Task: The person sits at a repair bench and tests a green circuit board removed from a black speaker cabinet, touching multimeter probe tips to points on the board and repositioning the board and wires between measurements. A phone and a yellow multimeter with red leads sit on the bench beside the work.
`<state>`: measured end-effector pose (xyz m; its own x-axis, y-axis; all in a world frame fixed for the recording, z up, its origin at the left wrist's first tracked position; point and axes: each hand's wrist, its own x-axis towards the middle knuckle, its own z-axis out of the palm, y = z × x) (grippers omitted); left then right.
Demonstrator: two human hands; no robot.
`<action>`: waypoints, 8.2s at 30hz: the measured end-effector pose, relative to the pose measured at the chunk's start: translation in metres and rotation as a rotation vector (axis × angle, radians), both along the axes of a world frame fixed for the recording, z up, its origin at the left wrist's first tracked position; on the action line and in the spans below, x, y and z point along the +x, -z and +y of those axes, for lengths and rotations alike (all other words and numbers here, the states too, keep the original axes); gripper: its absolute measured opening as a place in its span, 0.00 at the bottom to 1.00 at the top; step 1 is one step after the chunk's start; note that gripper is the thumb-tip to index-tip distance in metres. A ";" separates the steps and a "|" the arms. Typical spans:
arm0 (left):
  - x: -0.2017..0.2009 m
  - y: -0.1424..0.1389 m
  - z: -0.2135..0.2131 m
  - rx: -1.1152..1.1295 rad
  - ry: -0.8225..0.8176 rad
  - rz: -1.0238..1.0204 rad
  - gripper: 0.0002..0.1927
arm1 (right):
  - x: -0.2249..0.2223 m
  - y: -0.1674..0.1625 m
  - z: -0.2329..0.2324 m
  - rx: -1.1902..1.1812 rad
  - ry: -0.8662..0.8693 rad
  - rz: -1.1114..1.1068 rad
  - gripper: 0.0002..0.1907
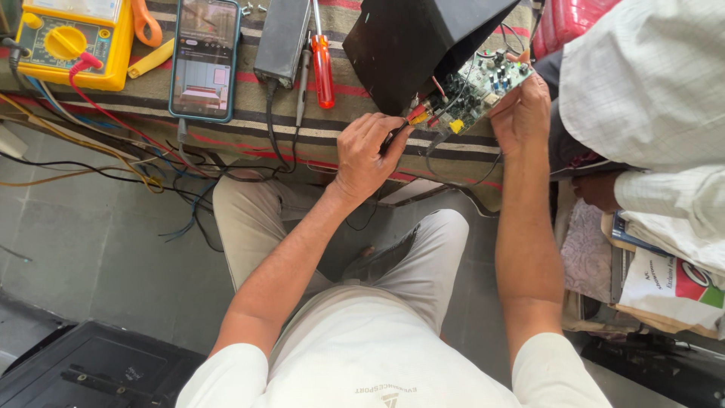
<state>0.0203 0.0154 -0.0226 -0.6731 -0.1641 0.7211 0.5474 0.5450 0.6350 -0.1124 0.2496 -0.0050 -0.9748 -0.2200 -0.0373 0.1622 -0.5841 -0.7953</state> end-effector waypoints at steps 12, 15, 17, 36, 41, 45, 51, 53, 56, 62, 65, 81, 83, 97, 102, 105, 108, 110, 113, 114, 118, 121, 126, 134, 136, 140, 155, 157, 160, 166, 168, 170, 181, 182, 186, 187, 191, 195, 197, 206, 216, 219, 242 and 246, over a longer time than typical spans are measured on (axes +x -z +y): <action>0.008 0.008 0.003 0.049 0.018 -0.024 0.11 | 0.014 -0.008 -0.009 -0.042 -0.070 0.006 0.36; 0.009 0.008 0.002 0.052 0.023 -0.036 0.11 | 0.015 -0.007 -0.008 -0.046 -0.072 0.016 0.38; 0.009 0.008 0.002 0.055 0.022 -0.041 0.10 | 0.016 -0.005 -0.007 -0.033 -0.062 0.017 0.39; 0.014 -0.001 -0.009 0.341 0.240 -0.263 0.08 | 0.026 0.001 -0.005 0.124 -0.193 0.159 0.49; 0.017 -0.005 0.006 0.572 0.294 -0.352 0.06 | 0.036 0.003 -0.007 0.089 -0.196 0.113 0.45; 0.017 -0.005 0.019 0.680 0.264 -0.408 0.05 | 0.043 0.001 -0.013 0.067 -0.165 0.120 0.40; 0.015 0.006 0.032 0.914 0.308 -0.486 0.09 | 0.058 -0.003 -0.026 0.022 -0.207 0.062 0.38; 0.017 0.012 0.034 0.974 0.336 -0.486 0.11 | 0.064 -0.004 -0.031 -0.010 -0.238 0.039 0.37; 0.017 0.017 0.037 1.010 0.375 -0.481 0.14 | 0.067 -0.010 -0.035 -0.037 -0.247 0.010 0.36; 0.023 0.013 0.034 1.032 0.395 -0.508 0.17 | 0.080 -0.019 -0.050 0.025 -0.204 0.016 0.33; 0.032 0.003 0.029 0.984 0.366 -0.528 0.19 | 0.086 -0.018 -0.055 0.008 -0.165 0.017 0.32; 0.086 -0.024 -0.023 0.150 -0.137 -0.441 0.08 | 0.125 -0.017 -0.086 0.130 -0.055 0.145 0.27; 0.086 -0.027 -0.028 0.288 -0.054 -0.460 0.09 | 0.125 -0.021 -0.091 0.066 -0.056 0.138 0.29; 0.080 -0.038 -0.030 0.593 0.123 -0.599 0.13 | 0.125 -0.025 -0.104 0.024 -0.058 0.184 0.32; 0.065 -0.031 -0.015 0.783 0.184 -0.552 0.13 | 0.120 -0.016 -0.098 0.047 -0.029 0.207 0.29; 0.060 -0.026 -0.008 0.607 0.023 -0.442 0.12 | 0.118 -0.010 -0.097 0.078 0.006 0.223 0.31; 0.058 -0.024 -0.005 0.562 0.004 -0.410 0.10 | 0.118 -0.007 -0.096 0.055 -0.007 0.186 0.32; 0.060 -0.024 -0.002 0.536 -0.009 -0.421 0.10 | 0.119 -0.008 -0.096 0.063 -0.011 0.184 0.33; 0.058 -0.024 -0.001 0.467 -0.039 -0.390 0.09 | 0.119 -0.011 -0.101 0.057 0.015 0.191 0.34; 0.057 -0.024 0.000 0.441 -0.051 -0.376 0.08 | 0.120 -0.012 -0.102 0.055 0.030 0.190 0.34; 0.052 -0.018 0.001 0.343 -0.084 -0.388 0.08 | 0.117 -0.013 -0.109 0.018 0.035 0.223 0.31; 0.048 -0.013 0.004 0.304 -0.098 -0.370 0.07 | 0.108 -0.009 -0.113 -0.026 0.080 0.195 0.29; 0.045 -0.010 0.006 0.261 -0.078 -0.388 0.06 | 0.103 -0.006 -0.110 -0.023 0.152 0.141 0.27; 0.059 -0.021 -0.009 0.215 0.026 -0.478 0.09 | 0.100 -0.015 -0.111 -0.018 0.078 0.172 0.32; 0.063 -0.026 -0.012 0.225 0.054 -0.522 0.11 | 0.104 -0.016 -0.112 0.000 0.083 0.159 0.33; 0.060 -0.032 -0.019 0.341 0.117 -0.601 0.15 | 0.101 -0.017 -0.113 -0.053 0.079 0.108 0.34; 0.047 -0.030 -0.030 0.607 0.332 -0.747 0.18 | 0.097 -0.011 -0.107 -0.073 0.088 0.096 0.35; 0.047 -0.030 -0.028 0.557 0.289 -0.657 0.17 | 0.096 -0.011 -0.107 -0.067 0.083 0.120 0.34; 0.043 -0.031 -0.020 0.506 0.216 -0.497 0.16 | 0.094 -0.008 -0.108 -0.069 0.088 0.161 0.33; 0.040 -0.035 0.001 0.501 0.074 -0.446 0.10 | 0.094 -0.006 -0.107 -0.113 0.129 0.146 0.30; 0.039 -0.035 0.004 0.462 0.019 -0.397 0.11 | 0.095 -0.007 -0.108 -0.106 0.120 0.160 0.29; 0.038 -0.034 0.006 0.446 -0.014 -0.347 0.11 | 0.094 -0.008 -0.109 -0.103 0.107 0.158 0.29; 0.037 -0.027 -0.003 0.511 0.188 -0.606 0.14 | 0.091 -0.010 -0.107 -0.053 0.098 0.107 0.32; 0.040 -0.026 -0.004 0.469 0.195 -0.632 0.15 | 0.089 -0.010 -0.106 -0.058 0.108 0.094 0.32; 0.047 -0.024 -0.006 0.505 0.228 -0.544 0.14 | 0.088 -0.008 -0.105 -0.027 0.110 0.092 0.35; 0.047 -0.024 -0.006 0.522 0.232 -0.532 0.12 | 0.088 -0.007 -0.105 -0.032 0.126 0.096 0.34; 0.042 -0.025 -0.009 0.531 0.202 -0.601 0.12 | 0.088 -0.006 -0.107 -0.035 0.144 0.117 0.33; 0.042 -0.025 -0.006 0.443 0.149 -0.531 0.12 | 0.089 -0.008 -0.106 -0.041 0.143 0.101 0.32; 0.042 -0.024 -0.007 0.387 0.135 -0.546 0.08 | 0.089 -0.008 -0.106 -0.064 0.137 0.090 0.32; 0.050 -0.017 0.005 0.348 0.097 -0.453 0.18 | 0.087 -0.008 -0.105 -0.070 0.126 0.095 0.31; 0.040 0.001 0.011 0.908 0.447 -0.528 0.09 | 0.087 -0.011 -0.105 -0.075 0.149 0.084 0.30; 0.042 -0.001 0.011 1.064 0.581 -0.549 0.13 | 0.088 -0.011 -0.105 -0.053 0.182 0.103 0.30; 0.035 0.008 0.032 1.319 0.398 -0.407 0.10 | 0.088 -0.011 -0.105 -0.088 0.152 0.084 0.30; 0.038 0.009 0.034 1.292 0.358 -0.361 0.11 | 0.088 -0.011 -0.102 -0.047 0.064 0.100 0.33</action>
<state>0.0584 0.0490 -0.0313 -0.9343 -0.3554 -0.0291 0.2305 -0.6642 0.7111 -0.0249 0.1477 0.0062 -0.9852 -0.1567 0.0699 0.0447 -0.6280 -0.7770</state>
